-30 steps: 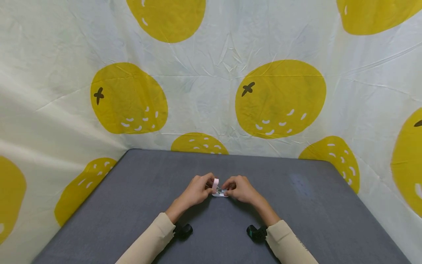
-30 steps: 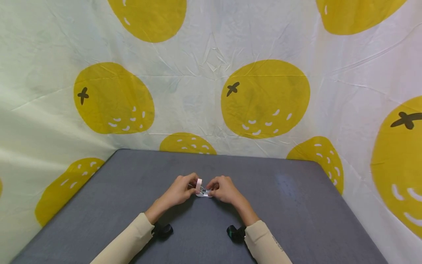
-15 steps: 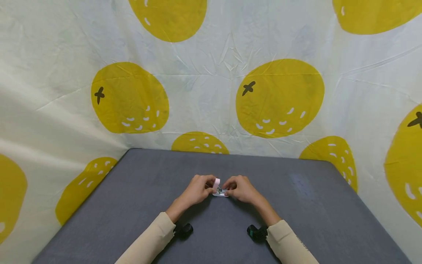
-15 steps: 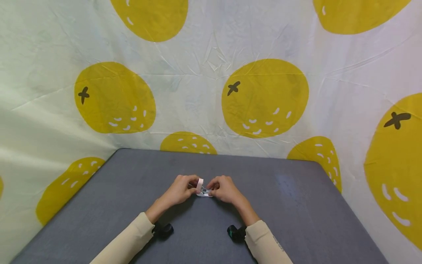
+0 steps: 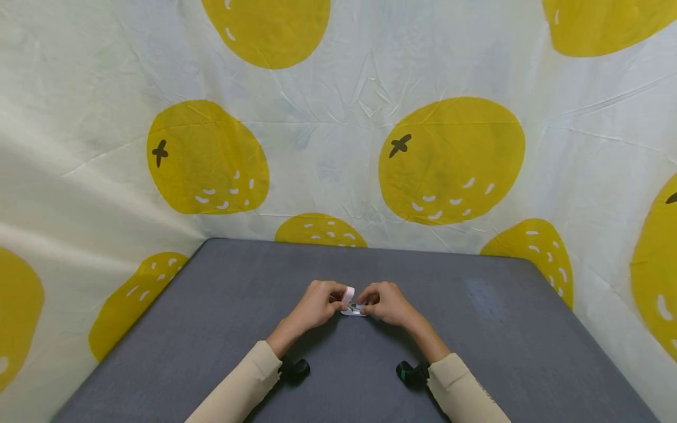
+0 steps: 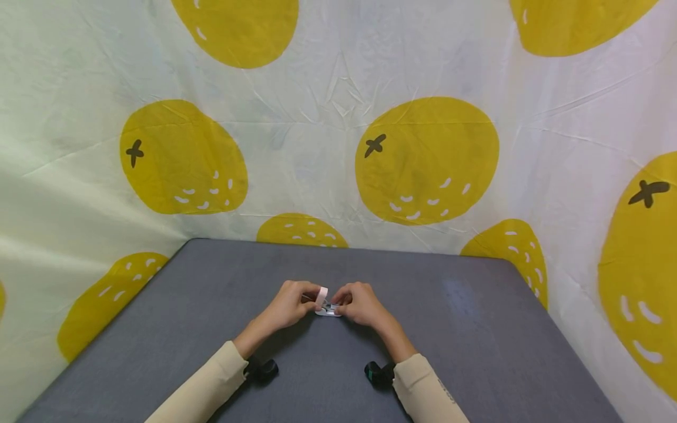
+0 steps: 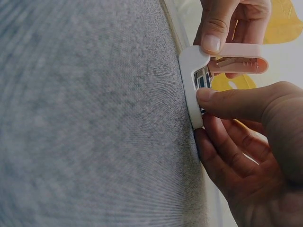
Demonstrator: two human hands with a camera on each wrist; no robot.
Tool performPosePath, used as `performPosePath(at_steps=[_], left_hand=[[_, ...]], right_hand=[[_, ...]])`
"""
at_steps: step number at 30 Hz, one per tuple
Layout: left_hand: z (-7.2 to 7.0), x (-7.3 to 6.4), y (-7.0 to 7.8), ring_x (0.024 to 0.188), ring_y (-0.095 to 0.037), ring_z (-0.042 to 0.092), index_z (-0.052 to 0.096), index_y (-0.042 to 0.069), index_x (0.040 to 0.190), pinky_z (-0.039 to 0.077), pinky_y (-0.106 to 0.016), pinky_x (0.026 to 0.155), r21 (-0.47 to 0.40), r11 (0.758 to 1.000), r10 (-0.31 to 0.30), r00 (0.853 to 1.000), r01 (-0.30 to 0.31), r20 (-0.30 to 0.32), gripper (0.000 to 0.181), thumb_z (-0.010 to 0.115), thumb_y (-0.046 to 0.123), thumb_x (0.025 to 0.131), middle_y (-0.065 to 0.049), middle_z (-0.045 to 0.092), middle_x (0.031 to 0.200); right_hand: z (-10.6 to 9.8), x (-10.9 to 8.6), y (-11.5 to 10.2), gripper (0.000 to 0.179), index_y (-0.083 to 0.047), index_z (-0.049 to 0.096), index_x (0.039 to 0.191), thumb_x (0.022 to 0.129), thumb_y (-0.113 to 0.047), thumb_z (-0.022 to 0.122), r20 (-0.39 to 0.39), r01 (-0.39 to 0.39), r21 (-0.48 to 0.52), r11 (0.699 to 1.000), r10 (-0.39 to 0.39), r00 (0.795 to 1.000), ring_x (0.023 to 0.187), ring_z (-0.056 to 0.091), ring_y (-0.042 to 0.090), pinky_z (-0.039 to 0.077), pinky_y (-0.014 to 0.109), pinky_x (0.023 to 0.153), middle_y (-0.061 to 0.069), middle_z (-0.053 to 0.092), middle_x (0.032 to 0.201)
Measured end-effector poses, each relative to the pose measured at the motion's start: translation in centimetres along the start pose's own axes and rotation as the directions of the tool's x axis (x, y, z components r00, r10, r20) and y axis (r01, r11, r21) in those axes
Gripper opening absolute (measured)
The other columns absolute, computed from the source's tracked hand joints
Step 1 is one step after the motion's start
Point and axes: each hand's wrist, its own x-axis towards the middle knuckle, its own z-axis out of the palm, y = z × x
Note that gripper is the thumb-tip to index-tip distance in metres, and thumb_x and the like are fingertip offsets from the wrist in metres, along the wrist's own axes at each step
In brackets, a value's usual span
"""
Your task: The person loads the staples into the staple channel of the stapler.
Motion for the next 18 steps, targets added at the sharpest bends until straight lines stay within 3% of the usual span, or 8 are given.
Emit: performPosePath(at_steps=[18], left_hand=[[-0.10, -0.23, 0.03, 0.091, -0.013, 0.076, 0.078, 0.011, 0.119, 0.060, -0.023, 0.079, 0.032, 0.999, 0.026, 1.000, -0.026, 0.013, 0.029, 0.079, 0.010, 0.090, -0.005, 0.079, 0.106]], right_hand=[[0.39, -0.17, -0.22, 0.015, -0.009, 0.081, 0.098, 0.083, -0.004, 0.082, -0.008, -0.029, -0.003, 1.000, 0.029, 1.000, 0.067, 0.061, 0.005, 0.050, 0.024, 0.058, 0.003, 0.075, 0.087]])
